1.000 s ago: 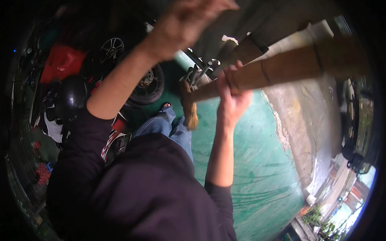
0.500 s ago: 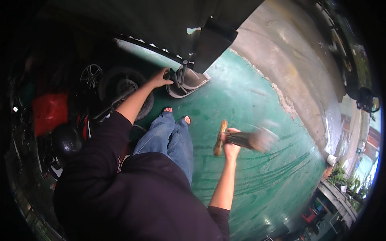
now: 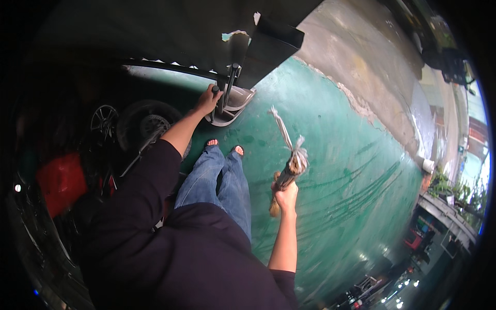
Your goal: The person uses a yellow duster to wipe dust off a table and a plastic basket, then sweeps the green floor with a broom and dustpan. The person also plugs in a standing fan and moves around the workshop.
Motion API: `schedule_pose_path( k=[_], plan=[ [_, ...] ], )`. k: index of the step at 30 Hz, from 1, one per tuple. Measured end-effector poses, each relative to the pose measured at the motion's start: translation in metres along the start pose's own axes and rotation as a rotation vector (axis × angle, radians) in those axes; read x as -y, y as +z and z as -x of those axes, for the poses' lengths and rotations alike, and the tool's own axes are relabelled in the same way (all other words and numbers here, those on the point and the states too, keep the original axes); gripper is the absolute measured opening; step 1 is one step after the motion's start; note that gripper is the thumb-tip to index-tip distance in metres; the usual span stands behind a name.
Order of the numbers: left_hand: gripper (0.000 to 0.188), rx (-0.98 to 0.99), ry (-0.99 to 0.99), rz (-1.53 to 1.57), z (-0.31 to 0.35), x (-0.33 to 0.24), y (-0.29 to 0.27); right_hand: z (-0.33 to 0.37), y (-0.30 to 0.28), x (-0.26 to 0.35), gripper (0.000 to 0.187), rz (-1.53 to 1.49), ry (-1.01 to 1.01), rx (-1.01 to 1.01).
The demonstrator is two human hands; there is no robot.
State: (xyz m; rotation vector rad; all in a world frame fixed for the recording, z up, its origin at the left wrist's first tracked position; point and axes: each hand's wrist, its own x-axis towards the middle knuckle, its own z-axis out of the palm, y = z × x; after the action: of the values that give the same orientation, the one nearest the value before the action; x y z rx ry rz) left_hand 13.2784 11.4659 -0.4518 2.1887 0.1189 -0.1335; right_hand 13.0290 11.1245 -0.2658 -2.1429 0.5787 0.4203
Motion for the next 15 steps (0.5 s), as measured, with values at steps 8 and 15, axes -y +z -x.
schedule_pose_path(
  k=[8, 15],
  plan=[
    [0.04, 0.044, -0.059, -0.109, -0.025, -0.023, 0.009, 0.032, 0.044, -0.001, 0.029, -0.056, 0.144, -0.044],
    [0.035, 0.005, 0.025, -0.029, -0.012, -0.025, 0.004, 0.062, 0.049, -0.032, 0.025, -0.055, 0.302, -0.007]
  ],
)
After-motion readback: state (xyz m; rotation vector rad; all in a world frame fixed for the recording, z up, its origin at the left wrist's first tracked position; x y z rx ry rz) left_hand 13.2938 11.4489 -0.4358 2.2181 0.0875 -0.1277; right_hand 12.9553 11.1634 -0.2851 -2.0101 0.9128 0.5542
